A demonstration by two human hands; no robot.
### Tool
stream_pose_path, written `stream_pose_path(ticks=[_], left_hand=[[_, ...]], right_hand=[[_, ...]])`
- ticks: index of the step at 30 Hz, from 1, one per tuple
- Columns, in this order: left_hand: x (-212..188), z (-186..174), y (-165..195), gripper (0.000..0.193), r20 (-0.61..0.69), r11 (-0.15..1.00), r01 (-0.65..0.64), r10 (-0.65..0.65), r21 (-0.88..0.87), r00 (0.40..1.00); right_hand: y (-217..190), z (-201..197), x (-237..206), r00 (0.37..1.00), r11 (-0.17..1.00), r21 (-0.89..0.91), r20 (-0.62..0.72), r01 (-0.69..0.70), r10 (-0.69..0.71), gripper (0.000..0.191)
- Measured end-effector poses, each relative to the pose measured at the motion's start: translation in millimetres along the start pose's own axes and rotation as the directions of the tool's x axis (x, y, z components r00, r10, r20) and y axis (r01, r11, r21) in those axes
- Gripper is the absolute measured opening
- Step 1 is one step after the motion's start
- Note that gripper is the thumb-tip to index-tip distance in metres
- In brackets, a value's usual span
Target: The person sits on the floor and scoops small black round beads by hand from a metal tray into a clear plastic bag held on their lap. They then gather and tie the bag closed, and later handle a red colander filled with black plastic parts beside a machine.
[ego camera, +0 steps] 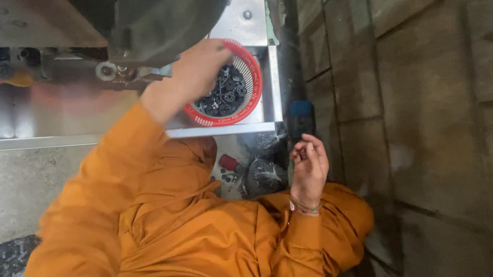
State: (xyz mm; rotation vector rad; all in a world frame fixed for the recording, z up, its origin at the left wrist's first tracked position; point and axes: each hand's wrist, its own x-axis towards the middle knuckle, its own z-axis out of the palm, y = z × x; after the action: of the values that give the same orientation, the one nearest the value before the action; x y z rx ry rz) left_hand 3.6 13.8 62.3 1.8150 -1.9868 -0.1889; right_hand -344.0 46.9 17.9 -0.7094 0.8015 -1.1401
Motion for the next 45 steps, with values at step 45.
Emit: stream_pose_path(ticks=[45], left_hand=[[-4.0,36.6,3.6,0.039,-0.328,0.952,0.304,-0.301,-0.043,0.895]], right_hand=[[-20.8,23.1,-8.6,0.980,0.953,0.254,-0.152,0.163,-0.127,0.053]])
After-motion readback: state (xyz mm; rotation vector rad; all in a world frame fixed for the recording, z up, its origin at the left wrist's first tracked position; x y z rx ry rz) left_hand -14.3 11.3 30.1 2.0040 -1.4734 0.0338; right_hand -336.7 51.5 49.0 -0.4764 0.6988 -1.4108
